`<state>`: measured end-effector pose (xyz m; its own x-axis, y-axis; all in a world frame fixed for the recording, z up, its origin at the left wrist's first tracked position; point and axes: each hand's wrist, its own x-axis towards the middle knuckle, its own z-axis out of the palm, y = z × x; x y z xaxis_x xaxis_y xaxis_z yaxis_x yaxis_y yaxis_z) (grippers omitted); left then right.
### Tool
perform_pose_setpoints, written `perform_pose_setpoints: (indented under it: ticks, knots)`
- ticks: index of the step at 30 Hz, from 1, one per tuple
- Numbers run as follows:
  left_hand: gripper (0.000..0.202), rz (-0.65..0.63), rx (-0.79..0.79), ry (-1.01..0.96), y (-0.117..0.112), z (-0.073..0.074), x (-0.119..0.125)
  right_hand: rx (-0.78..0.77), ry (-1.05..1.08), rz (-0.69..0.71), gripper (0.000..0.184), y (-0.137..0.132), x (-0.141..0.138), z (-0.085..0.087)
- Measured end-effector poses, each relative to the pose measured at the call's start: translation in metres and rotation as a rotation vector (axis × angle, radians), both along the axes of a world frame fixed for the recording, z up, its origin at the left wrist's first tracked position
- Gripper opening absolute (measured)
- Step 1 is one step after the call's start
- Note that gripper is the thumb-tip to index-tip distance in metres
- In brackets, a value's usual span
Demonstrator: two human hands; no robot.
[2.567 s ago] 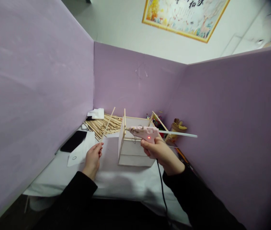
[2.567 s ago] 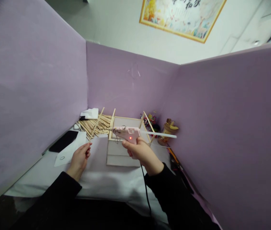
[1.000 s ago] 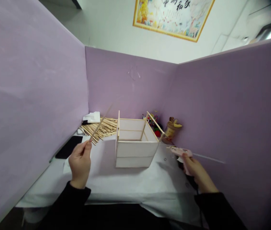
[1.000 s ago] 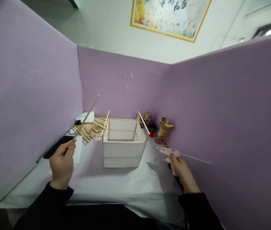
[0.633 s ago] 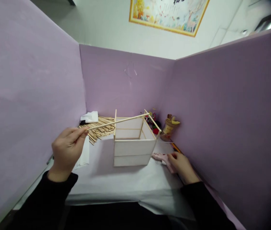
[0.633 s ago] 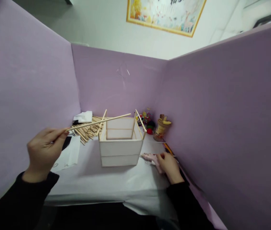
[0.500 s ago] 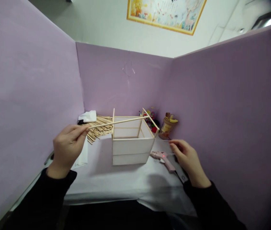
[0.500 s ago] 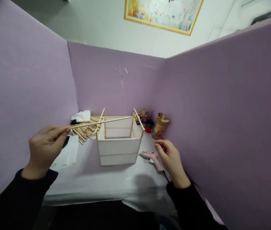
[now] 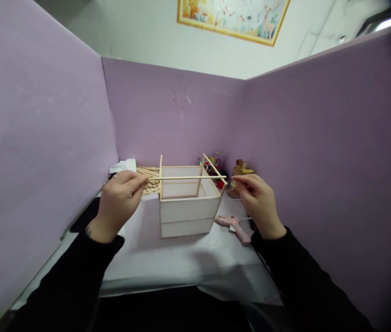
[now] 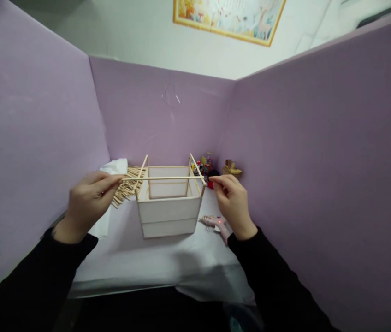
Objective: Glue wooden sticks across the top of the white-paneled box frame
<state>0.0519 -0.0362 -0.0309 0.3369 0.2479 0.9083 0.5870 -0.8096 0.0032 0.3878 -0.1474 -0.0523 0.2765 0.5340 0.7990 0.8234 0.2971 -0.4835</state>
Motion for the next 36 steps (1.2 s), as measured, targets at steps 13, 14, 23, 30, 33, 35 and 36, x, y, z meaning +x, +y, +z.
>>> perform_pose_setpoints:
  ticks: [13,14,23,30,33,35,36]
  knots:
    - [0.026,-0.043,0.006,0.097,0.003,0.009,0.011,-0.016,0.016,-0.041,0.021,-0.008,0.010,-0.011]
    - [0.027,-0.038,0.008,0.104,0.003,0.009,0.011,-0.017,0.018,-0.040,0.021,-0.008,0.010,-0.012]
    - [0.029,0.033,0.065,0.193,0.004,0.010,0.005,-0.065,-0.051,0.014,0.029,-0.005,0.007,-0.010]
    - [0.032,0.073,0.100,0.231,0.000,0.008,0.005,-0.086,-0.124,0.031,0.033,0.001,0.008,-0.013]
    - [0.030,0.023,0.109,0.220,-0.002,0.006,0.005,-0.084,-0.140,0.020,0.031,0.002,0.010,-0.015]
    - [0.027,-0.002,0.108,0.196,-0.002,0.004,0.004,-0.087,-0.146,0.014,0.030,0.002,0.011,-0.016]
    - [0.024,-0.005,0.105,0.181,-0.002,0.003,0.004,-0.089,-0.149,0.012,0.029,0.003,0.012,-0.016]
